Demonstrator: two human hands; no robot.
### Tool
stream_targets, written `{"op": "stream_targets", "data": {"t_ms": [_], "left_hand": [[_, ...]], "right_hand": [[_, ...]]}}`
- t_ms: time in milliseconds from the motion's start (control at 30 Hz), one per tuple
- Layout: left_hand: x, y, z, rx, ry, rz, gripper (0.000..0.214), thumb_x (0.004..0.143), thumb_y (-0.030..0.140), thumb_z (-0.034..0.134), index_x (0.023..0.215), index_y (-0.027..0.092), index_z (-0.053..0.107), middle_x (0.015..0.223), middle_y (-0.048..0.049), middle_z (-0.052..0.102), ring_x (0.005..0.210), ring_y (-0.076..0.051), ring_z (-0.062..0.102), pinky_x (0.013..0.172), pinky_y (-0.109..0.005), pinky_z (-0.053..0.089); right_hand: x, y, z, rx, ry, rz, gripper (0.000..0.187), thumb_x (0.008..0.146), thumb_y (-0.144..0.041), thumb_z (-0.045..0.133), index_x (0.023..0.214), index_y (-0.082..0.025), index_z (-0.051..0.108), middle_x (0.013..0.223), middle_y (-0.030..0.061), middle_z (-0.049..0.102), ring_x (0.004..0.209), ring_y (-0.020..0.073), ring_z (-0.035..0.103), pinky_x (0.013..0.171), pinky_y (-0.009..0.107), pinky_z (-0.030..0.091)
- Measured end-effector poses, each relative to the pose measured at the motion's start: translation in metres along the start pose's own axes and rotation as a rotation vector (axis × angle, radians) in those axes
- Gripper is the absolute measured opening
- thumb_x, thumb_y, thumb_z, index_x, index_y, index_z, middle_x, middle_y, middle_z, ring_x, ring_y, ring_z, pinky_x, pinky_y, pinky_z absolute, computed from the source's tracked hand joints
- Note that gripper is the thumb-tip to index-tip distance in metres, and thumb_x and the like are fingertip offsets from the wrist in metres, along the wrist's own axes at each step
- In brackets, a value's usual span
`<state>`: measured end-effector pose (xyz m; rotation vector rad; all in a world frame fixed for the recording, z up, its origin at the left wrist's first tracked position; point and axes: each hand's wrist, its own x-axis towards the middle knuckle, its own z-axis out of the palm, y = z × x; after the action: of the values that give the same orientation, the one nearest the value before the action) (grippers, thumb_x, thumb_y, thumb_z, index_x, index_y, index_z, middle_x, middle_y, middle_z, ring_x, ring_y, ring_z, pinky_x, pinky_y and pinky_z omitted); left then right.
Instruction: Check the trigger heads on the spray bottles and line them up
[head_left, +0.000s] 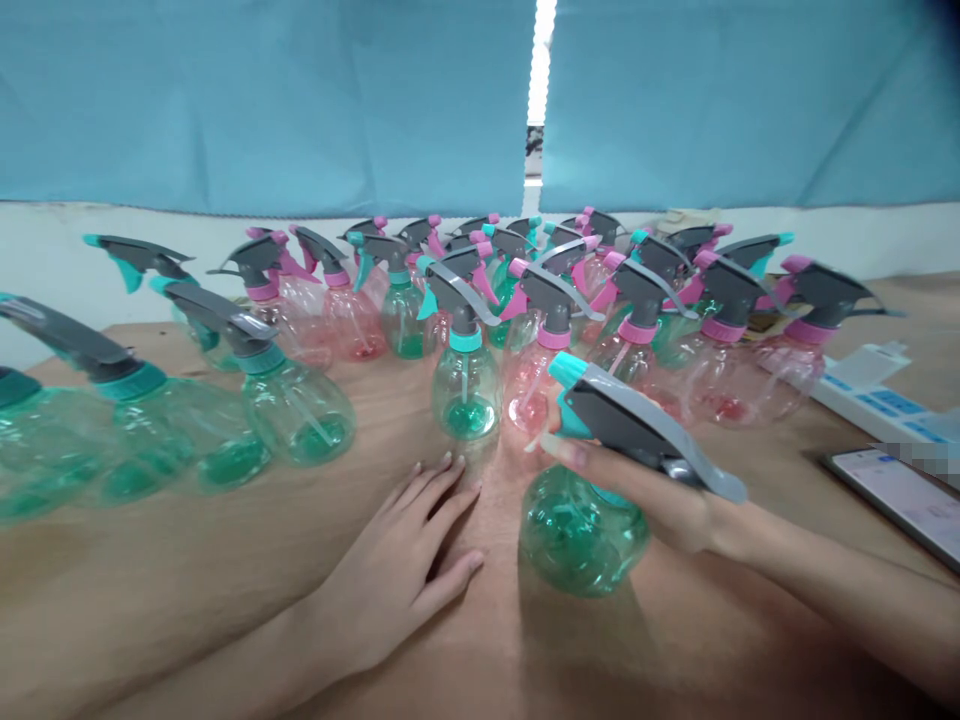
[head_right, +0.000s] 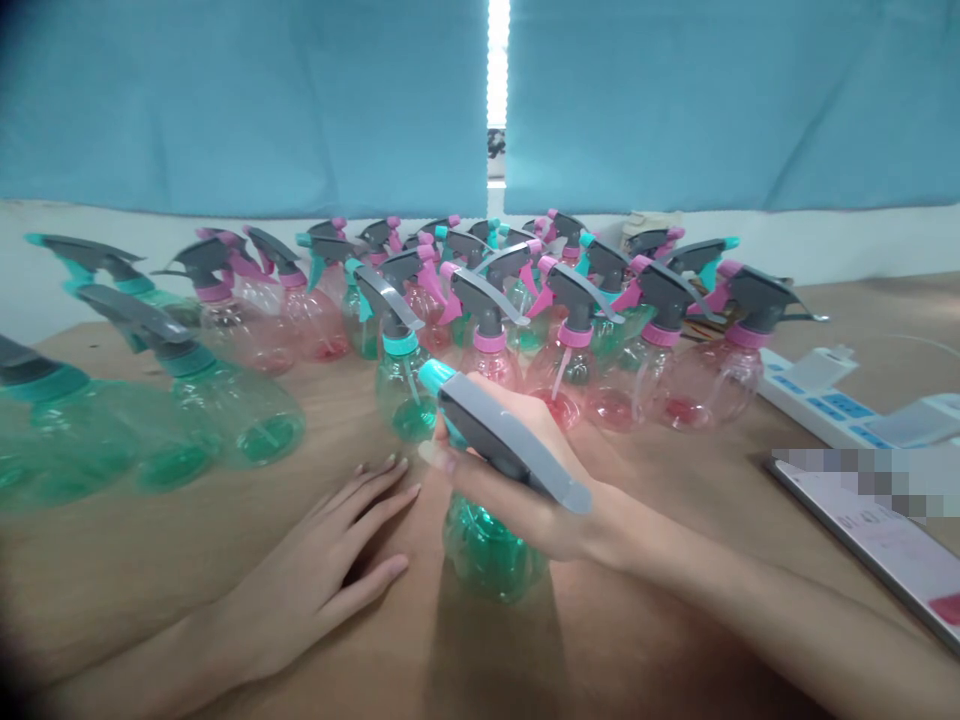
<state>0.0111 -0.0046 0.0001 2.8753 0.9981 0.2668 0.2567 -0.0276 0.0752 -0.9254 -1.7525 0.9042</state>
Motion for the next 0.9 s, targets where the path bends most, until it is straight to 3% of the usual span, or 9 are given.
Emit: {"op": "stream_targets", "data": {"t_ms": [200, 367, 567, 700, 900], "left_hand": [[0.0, -0.0006, 0.0003, -0.013, 0.003, -0.003, 0.048, 0.098, 0.044, 0.046, 0.138, 0.017, 0.046, 0.145, -0.0125, 0.045, 0.133, -0.03, 0.04, 0.108, -0.051, 0.033], [0.0008, 0.0001, -0.0002, -0.022, -0.005, -0.011, 0.049, 0.098, 0.044, 0.046, 0.138, 0.017, 0.046, 0.146, -0.0125, 0.044, 0.133, -0.03, 0.039, 0.108, -0.051, 0.032], [-0.0004, -0.0003, 0.0007, -0.032, 0.003, -0.009, 0.049, 0.098, 0.044, 0.046, 0.139, 0.017, 0.045, 0.145, -0.0124, 0.044, 0.134, -0.031, 0.039, 0.108, -0.051, 0.033], [0.0002, -0.0009, 0.0006, -0.033, 0.004, -0.007, 0.049, 0.097, 0.044, 0.047, 0.139, 0.018, 0.046, 0.145, -0.0124, 0.044, 0.134, -0.031, 0.039, 0.108, -0.051, 0.032], [0.0004, 0.0, -0.0004, -0.023, -0.001, -0.013, 0.049, 0.097, 0.045, 0.047, 0.139, 0.019, 0.046, 0.146, -0.0115, 0.044, 0.134, -0.03, 0.039, 0.108, -0.05, 0.033]], "right_hand": [[0.0043, -0.0009, 0.0043, 0.058, 0.003, -0.005, 0.02, 0.085, -0.012, 0.055, 0.069, -0.022, 0.048, 0.067, -0.006, 0.044, 0.052, 0.0075, 0.037, 0.054, 0.023, 0.041], [0.0036, 0.0022, 0.0043, 0.115, 0.005, 0.0, 0.014, 0.082, -0.011, 0.058, 0.088, -0.022, 0.05, 0.088, -0.0022, 0.055, 0.07, 0.0087, 0.055, 0.066, 0.023, 0.049], [0.0009, 0.0018, 0.0022, 0.099, -0.034, 0.008, 0.017, 0.084, -0.009, 0.056, 0.088, -0.025, 0.05, 0.063, -0.0063, 0.042, 0.071, 0.0127, 0.057, 0.063, 0.024, 0.049], [0.001, 0.0012, 0.0013, 0.079, -0.043, -0.012, 0.021, 0.084, -0.01, 0.055, 0.073, -0.025, 0.047, 0.061, -0.0051, 0.038, 0.074, 0.0148, 0.059, 0.065, 0.027, 0.051], [0.0013, 0.0015, 0.0011, 0.052, -0.023, 0.011, 0.018, 0.084, -0.012, 0.056, 0.078, -0.026, 0.046, 0.06, -0.0055, 0.038, 0.072, 0.0161, 0.059, 0.062, 0.029, 0.052]]}}
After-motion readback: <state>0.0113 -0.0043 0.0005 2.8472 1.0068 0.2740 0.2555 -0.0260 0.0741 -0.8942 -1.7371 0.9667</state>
